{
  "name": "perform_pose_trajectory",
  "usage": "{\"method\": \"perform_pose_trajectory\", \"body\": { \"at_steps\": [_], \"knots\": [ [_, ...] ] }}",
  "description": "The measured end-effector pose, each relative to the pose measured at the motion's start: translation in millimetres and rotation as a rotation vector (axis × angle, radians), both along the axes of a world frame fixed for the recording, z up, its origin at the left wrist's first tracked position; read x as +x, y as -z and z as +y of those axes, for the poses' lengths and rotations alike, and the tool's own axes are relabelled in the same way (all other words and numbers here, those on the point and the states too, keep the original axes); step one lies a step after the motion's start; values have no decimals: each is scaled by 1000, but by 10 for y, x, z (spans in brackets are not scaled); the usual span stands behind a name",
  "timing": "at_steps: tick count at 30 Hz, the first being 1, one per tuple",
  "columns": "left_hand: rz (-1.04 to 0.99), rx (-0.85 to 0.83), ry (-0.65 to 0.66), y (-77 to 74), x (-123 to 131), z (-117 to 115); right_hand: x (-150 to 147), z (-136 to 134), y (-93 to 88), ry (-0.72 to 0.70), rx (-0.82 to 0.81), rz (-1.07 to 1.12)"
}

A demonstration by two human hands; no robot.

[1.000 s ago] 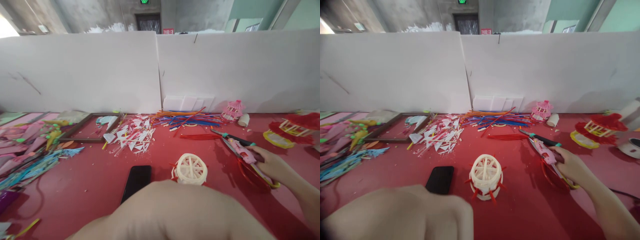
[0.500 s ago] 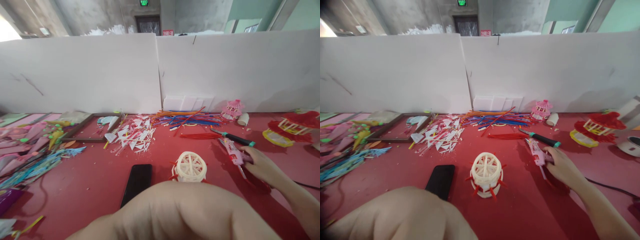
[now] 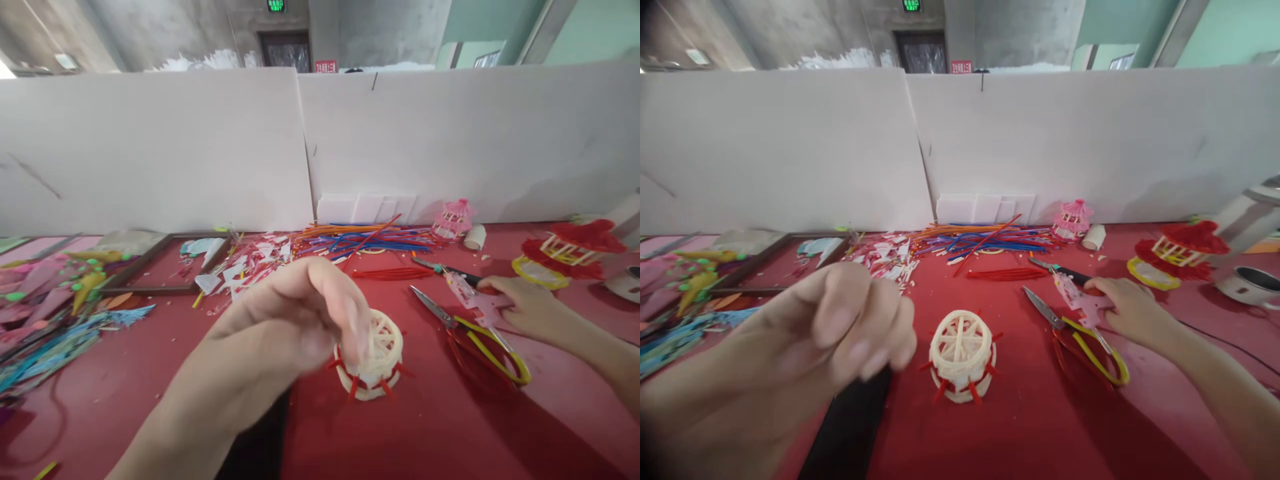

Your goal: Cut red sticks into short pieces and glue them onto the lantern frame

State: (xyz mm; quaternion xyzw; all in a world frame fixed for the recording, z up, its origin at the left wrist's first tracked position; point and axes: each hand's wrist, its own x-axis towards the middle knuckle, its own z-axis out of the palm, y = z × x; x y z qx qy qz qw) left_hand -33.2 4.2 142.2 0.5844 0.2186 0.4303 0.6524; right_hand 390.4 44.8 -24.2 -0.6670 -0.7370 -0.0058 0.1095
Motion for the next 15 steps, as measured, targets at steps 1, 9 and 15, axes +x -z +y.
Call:
{"method": "perform_pose_trajectory", "body": {
  "at_steps": [1,9,15],
  "knots": [
    [31,-15,-83,60,-4,101,98,36,-2,-12,-27,-14],
    [327,126,-199,989,-211,494,279,69,68,-54,-147,-39],
    [236,87,-119,1320,-194,342,303,33,-100,-45,-114,-85]
  ]
}}
